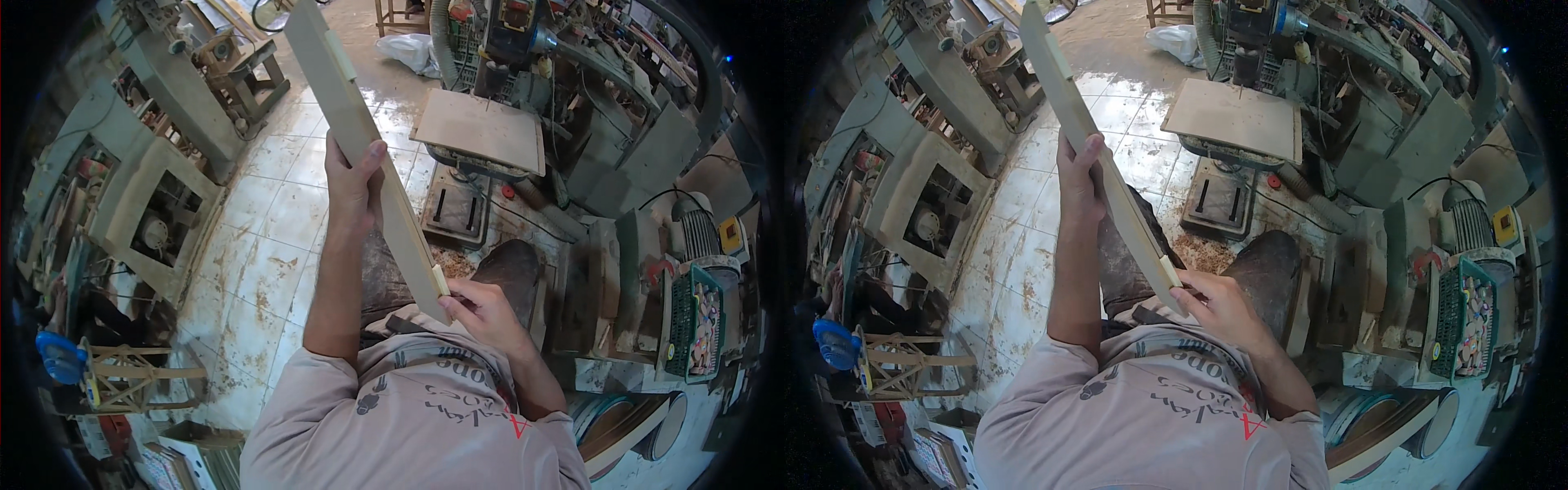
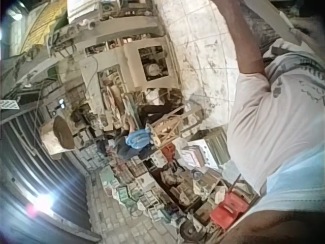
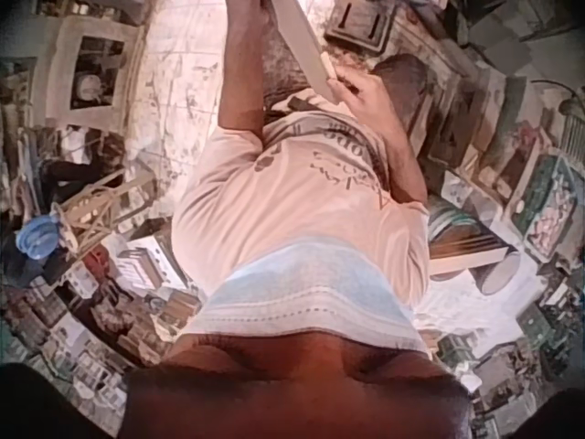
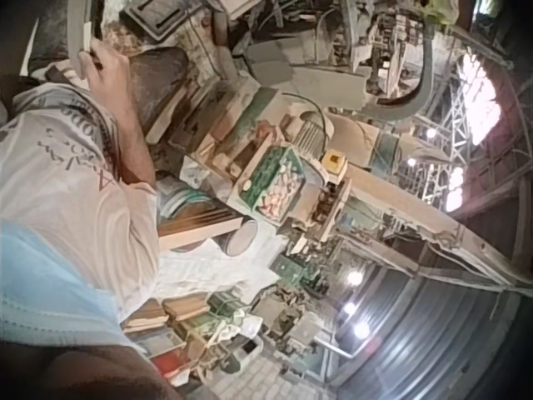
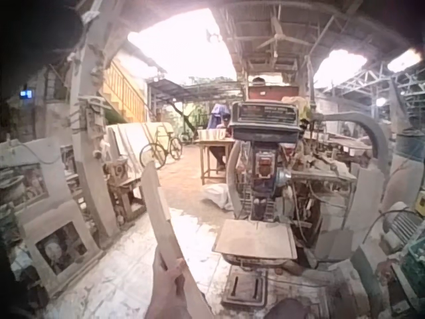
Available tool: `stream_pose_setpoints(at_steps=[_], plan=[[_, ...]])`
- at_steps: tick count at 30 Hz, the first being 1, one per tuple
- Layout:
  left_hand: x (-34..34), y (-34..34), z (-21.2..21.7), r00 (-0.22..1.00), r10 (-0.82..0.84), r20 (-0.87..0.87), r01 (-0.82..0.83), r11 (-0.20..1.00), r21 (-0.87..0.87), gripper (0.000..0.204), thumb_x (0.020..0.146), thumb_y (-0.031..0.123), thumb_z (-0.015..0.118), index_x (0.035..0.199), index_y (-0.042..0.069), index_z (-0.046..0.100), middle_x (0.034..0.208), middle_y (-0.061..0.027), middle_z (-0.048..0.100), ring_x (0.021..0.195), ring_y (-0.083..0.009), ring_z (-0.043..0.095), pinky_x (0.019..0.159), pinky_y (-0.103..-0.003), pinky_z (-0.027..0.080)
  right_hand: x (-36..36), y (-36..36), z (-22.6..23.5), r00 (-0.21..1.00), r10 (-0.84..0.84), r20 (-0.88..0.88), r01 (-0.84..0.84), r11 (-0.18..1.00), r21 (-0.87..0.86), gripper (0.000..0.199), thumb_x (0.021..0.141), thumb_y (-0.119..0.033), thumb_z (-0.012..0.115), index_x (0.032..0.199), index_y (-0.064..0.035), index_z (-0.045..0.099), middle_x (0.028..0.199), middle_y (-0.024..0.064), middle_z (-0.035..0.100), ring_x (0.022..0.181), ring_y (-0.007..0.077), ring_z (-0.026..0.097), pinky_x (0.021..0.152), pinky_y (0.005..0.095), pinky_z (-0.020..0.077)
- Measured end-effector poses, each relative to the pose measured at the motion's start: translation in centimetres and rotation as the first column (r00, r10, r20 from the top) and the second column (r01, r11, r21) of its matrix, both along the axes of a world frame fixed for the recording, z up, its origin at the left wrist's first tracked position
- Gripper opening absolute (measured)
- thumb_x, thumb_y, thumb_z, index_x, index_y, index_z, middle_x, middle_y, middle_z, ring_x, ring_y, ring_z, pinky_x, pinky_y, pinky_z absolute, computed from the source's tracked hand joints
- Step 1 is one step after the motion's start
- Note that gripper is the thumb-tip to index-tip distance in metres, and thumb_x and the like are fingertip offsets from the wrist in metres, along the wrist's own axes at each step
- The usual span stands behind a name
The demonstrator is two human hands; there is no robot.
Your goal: The person operates a drill press to drill holes into rectangular wooden planks. They repeatedly position the plank under the drill, lower the lever to drill, and then lift the lever. After drilling, the person inspects the plank and places it aside before picking up another piece to repeat the process.
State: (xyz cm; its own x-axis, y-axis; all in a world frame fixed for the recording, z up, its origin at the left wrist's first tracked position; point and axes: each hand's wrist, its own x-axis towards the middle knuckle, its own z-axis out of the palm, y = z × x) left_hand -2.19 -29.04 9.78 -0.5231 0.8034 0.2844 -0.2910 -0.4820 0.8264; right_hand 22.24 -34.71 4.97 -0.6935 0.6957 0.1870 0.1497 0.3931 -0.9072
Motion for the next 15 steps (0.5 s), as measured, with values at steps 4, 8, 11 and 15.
stream_pose_setpoints(at_steps=[4,8,11,15], plan=[[0.6,-0.3,0.3,0.998,0.007,-0.069,-0.008,1.0,-0.008,0.059,0.073,0.02,0.079,0.118,0.004,0.044,0.099,-0.0065,0.052,0.091,-0.0159,0.054,0.08,-0.034,0.049,0.3,-0.5,-0.2,1.0,0.008,0.022,-0.009,0.999,0.049,0.025,0.092,-0.004,0.059,0.116,0.0009,0.061,0.074,0.0153,0.06,0.06,0.0129,0.055,0.055,0.0269,0.0464],[1.0,-0.1,0.6,0.995,0.049,-0.083,-0.049,0.999,0.006,0.059,0.073,0.021,0.08,0.117,0.004,0.045,0.099,-0.0068,0.053,0.09,-0.0162,0.054,0.08,-0.034,0.049,0.1,-0.8,-0.8,0.998,-0.055,-0.017,0.057,0.996,0.075,0.027,0.092,-0.004,0.059,0.119,0.0005,0.06,0.071,0.0155,0.058,0.057,0.0141,0.052,0.055,0.0276,0.0456],[1.0,0.1,0.4,0.993,0.078,-0.085,-0.079,0.997,-0.007,0.057,0.073,0.021,0.079,0.116,0.004,0.045,0.099,-0.0069,0.053,0.091,-0.016,0.054,0.08,-0.034,0.049,0.0,-0.9,-1.2,0.994,-0.106,0.001,0.105,0.988,0.114,0.03,0.09,-0.007,0.061,0.119,-0.0005,0.059,0.081,0.0197,0.063,0.066,0.0278,0.062,0.058,0.0338,0.0492],[0.5,0.4,-0.5,0.99,0.107,-0.089,-0.105,0.994,0.026,0.053,0.074,0.017,0.077,0.114,0.004,0.046,0.097,-0.0071,0.054,0.088,-0.0158,0.055,0.077,-0.033,0.05,-1.1,-1.2,-2.4,0.985,-0.143,-0.098,0.157,0.976,0.152,0.032,0.089,-0.009,0.063,0.119,-0.0006,0.058,0.088,0.0208,0.065,0.072,0.0347,0.067,0.06,0.0371,0.0511]])
